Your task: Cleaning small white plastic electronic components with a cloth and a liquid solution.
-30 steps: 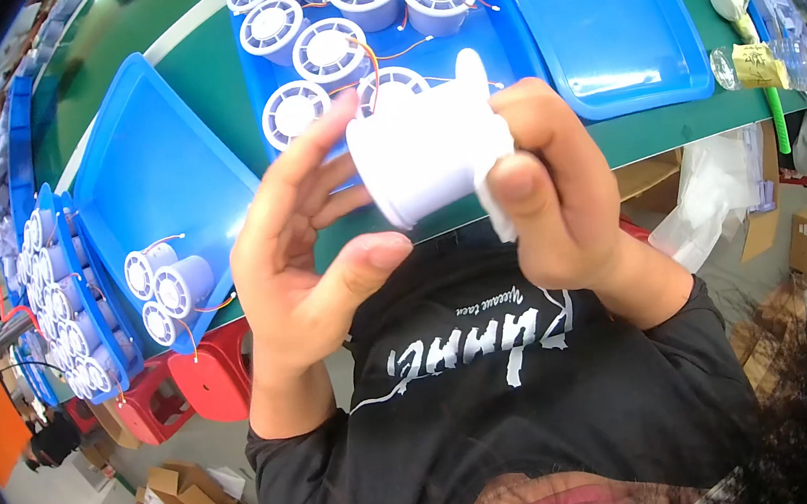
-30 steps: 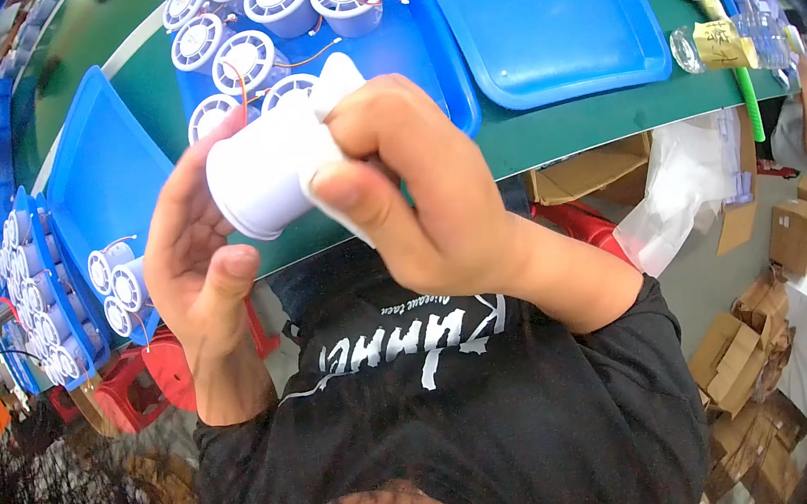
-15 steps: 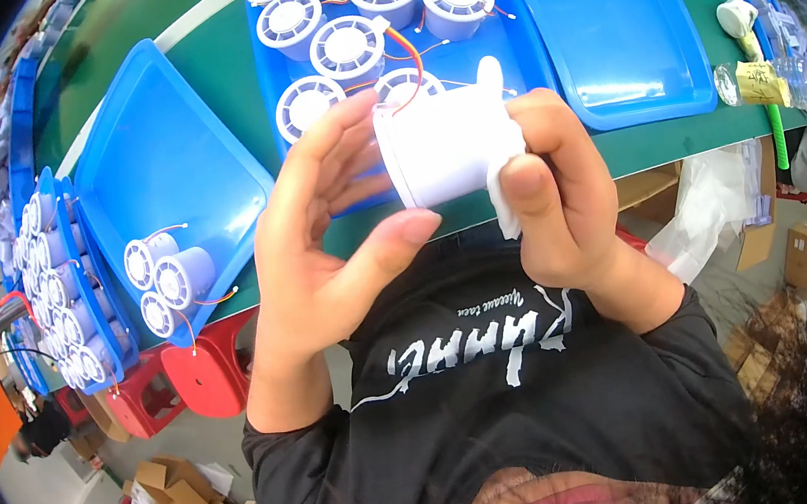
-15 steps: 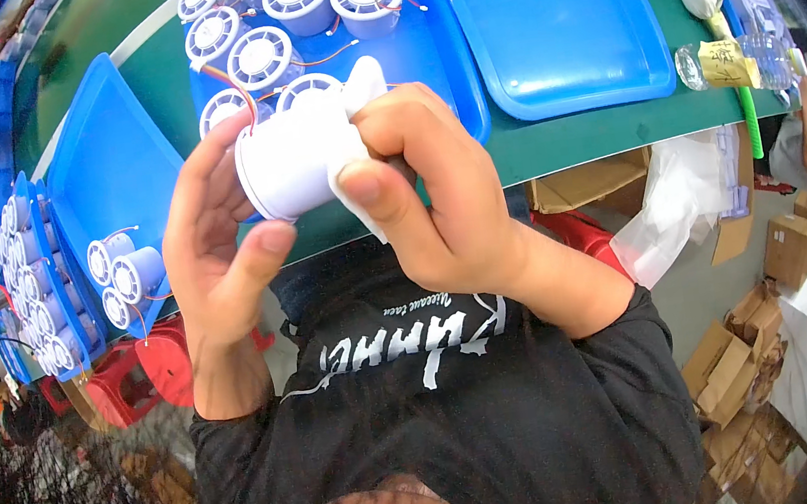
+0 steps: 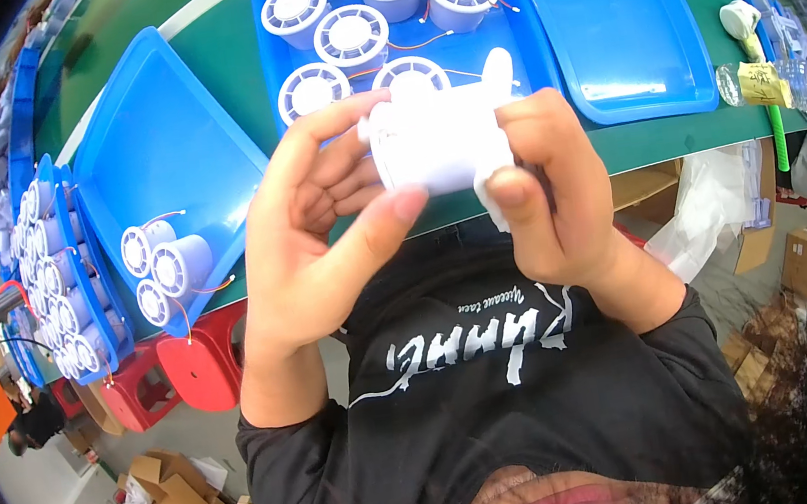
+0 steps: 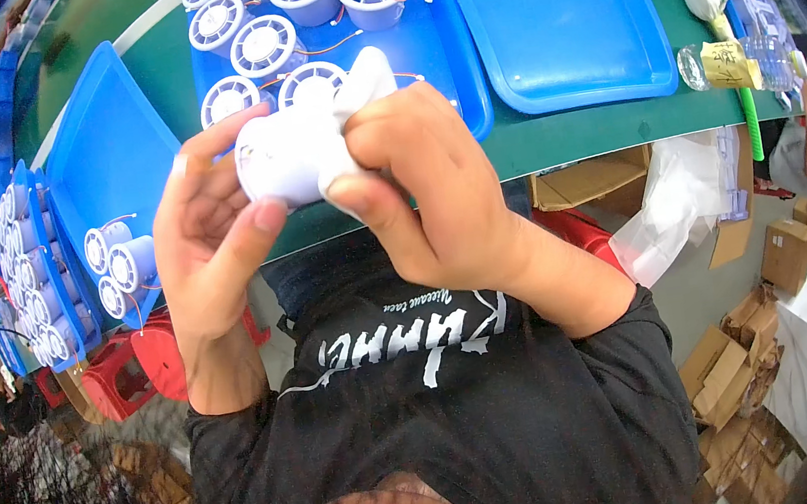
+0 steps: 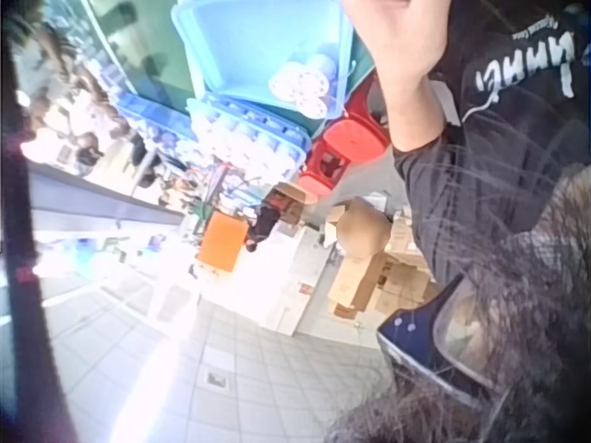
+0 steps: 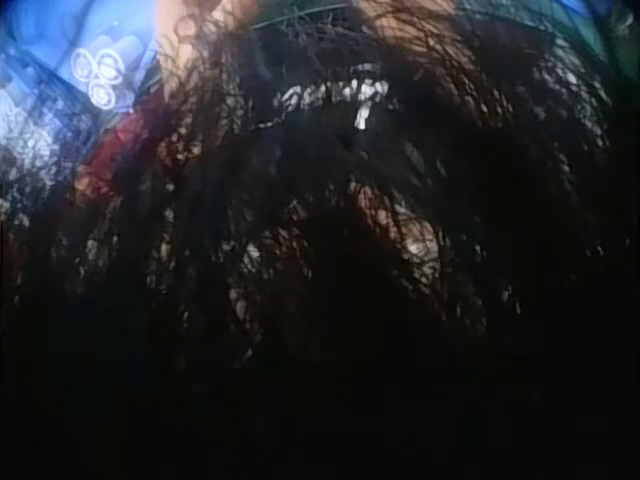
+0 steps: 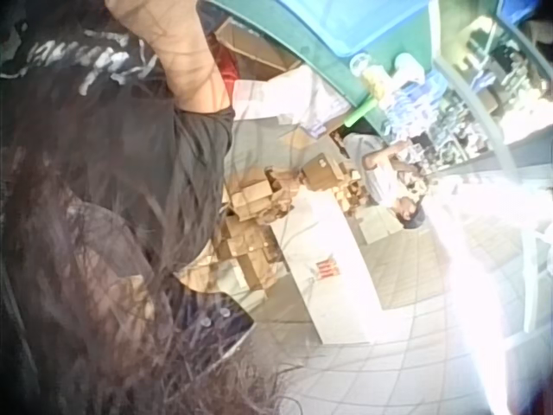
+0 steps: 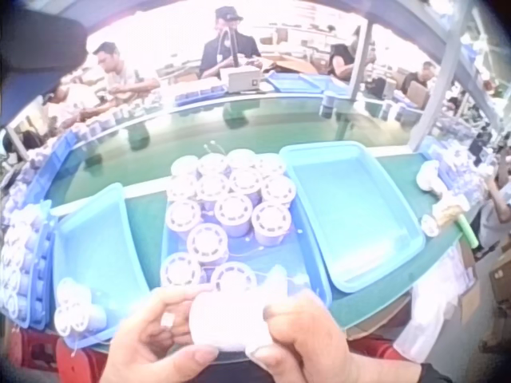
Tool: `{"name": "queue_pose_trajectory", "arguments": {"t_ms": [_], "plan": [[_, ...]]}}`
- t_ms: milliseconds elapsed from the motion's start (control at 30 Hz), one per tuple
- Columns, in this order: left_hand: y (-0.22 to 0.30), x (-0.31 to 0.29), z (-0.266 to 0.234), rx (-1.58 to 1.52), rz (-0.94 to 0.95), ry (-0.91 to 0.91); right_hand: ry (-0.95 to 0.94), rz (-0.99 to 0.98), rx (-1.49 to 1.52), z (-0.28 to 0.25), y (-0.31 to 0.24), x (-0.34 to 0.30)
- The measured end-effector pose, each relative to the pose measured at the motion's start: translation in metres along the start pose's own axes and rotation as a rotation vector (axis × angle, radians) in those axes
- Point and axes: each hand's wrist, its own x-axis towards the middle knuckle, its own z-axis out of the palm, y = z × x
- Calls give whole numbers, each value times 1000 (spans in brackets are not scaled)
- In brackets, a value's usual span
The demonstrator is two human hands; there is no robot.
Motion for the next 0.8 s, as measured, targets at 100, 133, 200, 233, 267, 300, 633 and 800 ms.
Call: {"name": "queue_pose_trajectory", "arguments": {"t_ms": [100,133,200,233,267,300,633,800], "plan": [[-1,-6,8,261,283,61,10,-12,106,2,-3,-3],[-3,-7,6,263,279,57,33,189,270,4,-11,1],[-6,-4,-1,788,553,71,-100,806,695,-5,-13,15],[-6,-3,-2,842,593,58,-104,884,936,-2,0,17],[-8,-2,-4,841,594,54,-49,989,1087,-2,0,20],[-8,-1,-5,822,630,33,-6,1010,1189,-3,2,21],[-18,-4,-6,540,492,7,-11,902,1345,-25,12,6],[-18,0,-5,574,460,-13,199,672,675,-37,0,24]]}}
